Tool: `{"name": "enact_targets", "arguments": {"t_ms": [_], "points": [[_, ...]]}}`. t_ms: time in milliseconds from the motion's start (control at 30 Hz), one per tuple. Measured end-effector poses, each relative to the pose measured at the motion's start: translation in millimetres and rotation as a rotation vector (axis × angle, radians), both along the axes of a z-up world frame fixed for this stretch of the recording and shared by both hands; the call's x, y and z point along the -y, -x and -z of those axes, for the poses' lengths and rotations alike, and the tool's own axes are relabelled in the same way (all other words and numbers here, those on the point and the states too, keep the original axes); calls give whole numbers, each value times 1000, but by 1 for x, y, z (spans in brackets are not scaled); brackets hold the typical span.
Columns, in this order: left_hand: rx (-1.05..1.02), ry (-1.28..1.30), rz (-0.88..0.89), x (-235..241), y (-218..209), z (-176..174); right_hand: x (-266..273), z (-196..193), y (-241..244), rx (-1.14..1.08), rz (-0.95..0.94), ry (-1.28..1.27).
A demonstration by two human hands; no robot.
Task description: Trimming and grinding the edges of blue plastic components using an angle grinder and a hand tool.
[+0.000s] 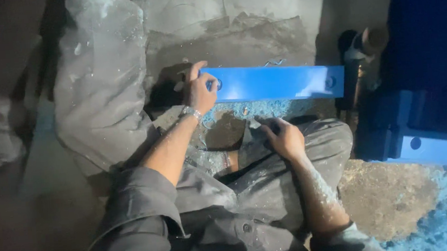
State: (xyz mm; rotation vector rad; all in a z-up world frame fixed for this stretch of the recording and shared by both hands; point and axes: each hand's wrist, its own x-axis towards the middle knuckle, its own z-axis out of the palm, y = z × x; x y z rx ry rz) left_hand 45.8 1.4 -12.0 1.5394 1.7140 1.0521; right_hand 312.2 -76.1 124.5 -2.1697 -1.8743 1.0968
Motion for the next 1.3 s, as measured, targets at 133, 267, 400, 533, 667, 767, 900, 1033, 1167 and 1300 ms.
{"name": "enact_targets", "arguments": {"t_ms": [133, 267, 400, 533, 667, 767, 900, 1033, 1167, 1300], "points": [[-4, -15, -27, -10, 20, 15, 5, 59, 1, -8, -246, -116], [-3, 111, 469, -9, 36, 9, -8, 57, 19, 28, -440, -279], [-233, 285, 497, -2, 29, -39, -33, 44, -7, 5, -177, -401], [-170, 330, 234, -12, 22, -71, -41, 47, -89, -94, 108, -423], [-258, 220, 166, -11, 24, -65, -44, 72, -171, 149, 366, -531], [-349, 215, 221, -8, 23, -42, -49, 118, -236, 534, 370, -566], [-134, 325, 163, -9, 9, -47, -69, 111, -246, 397, 647, -173], [-178, 266, 354, -8, 11, -42, -67, 201, -298, 303, 585, -196], [-155, 438, 374, -5, 12, -39, -78, 226, -317, 459, 397, -369], [395, 527, 40, -13, 18, -6, -92, 210, -306, 400, 466, -336]]}}
